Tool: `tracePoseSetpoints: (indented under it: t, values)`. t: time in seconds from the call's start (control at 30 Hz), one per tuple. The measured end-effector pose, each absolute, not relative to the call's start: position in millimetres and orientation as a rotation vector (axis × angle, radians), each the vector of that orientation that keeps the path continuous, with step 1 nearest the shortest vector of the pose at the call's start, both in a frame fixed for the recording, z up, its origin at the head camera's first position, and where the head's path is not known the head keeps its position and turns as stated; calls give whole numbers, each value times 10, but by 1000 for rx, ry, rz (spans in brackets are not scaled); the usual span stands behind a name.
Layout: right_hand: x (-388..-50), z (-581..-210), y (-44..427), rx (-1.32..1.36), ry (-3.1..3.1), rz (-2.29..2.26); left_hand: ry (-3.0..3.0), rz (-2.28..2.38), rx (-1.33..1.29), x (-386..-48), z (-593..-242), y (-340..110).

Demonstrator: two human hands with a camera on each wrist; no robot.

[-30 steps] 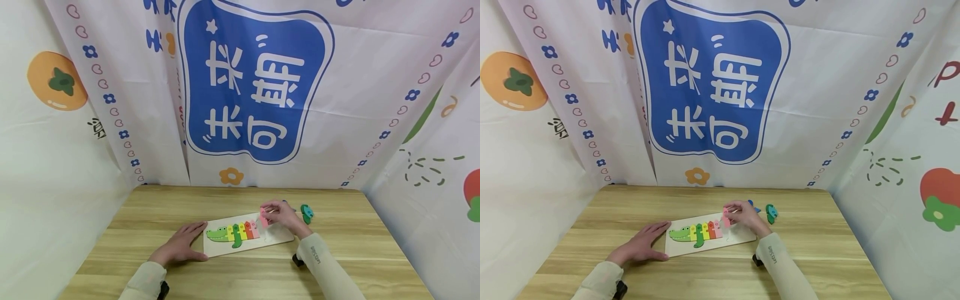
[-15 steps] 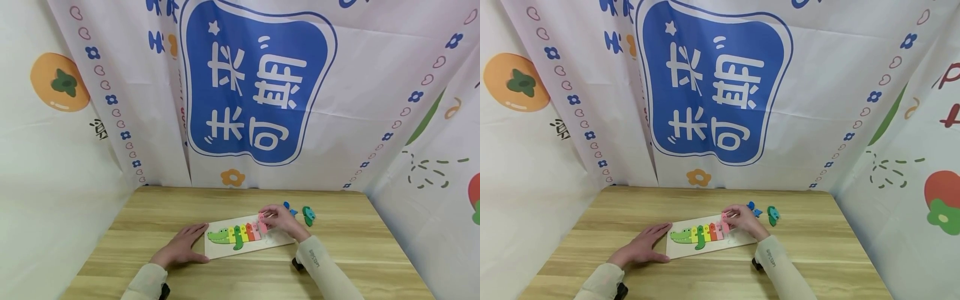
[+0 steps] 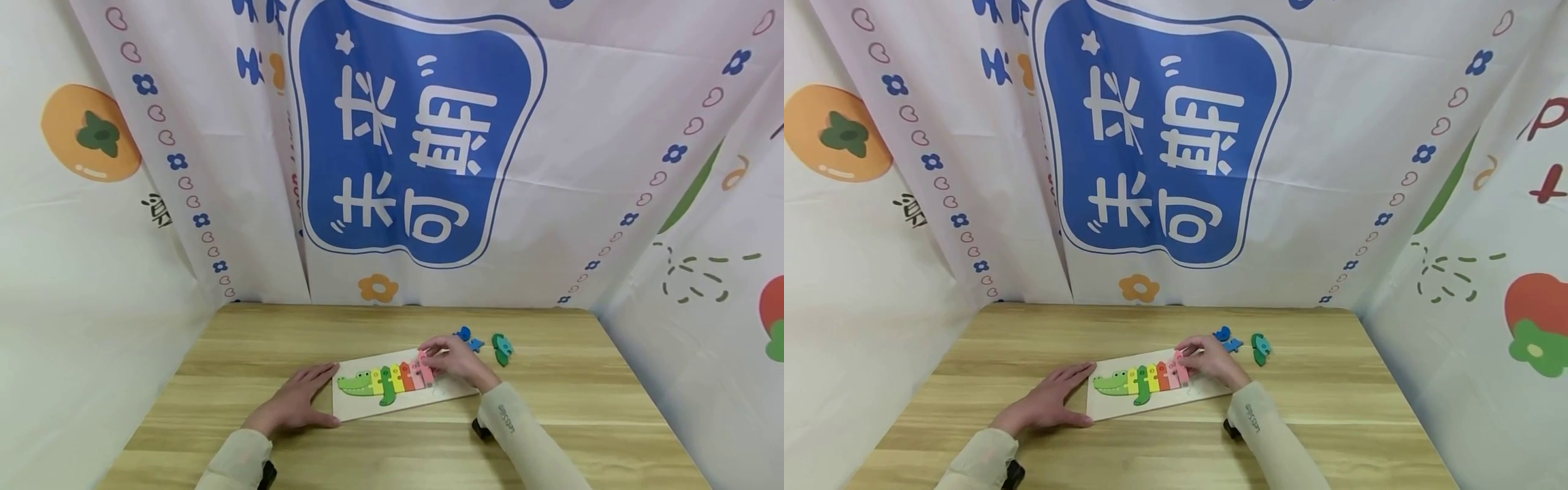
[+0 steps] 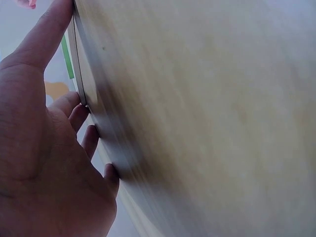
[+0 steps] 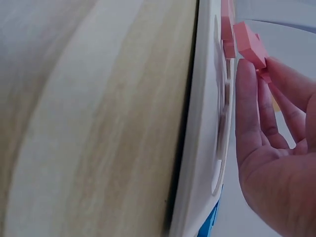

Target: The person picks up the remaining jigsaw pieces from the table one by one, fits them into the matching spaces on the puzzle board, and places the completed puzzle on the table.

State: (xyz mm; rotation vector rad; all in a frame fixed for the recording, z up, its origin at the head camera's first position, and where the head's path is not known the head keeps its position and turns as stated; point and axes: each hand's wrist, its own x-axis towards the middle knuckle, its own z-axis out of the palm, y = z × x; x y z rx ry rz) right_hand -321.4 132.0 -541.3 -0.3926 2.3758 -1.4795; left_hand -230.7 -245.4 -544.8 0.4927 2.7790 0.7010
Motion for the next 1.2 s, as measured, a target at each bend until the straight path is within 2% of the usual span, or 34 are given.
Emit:
tracePoseSetpoints:
  t: [1.2]
  values:
    - [-3161, -5406, 1302, -470, 2483, -1205, 2779, 694, 484, -2311, -5464, -2462]
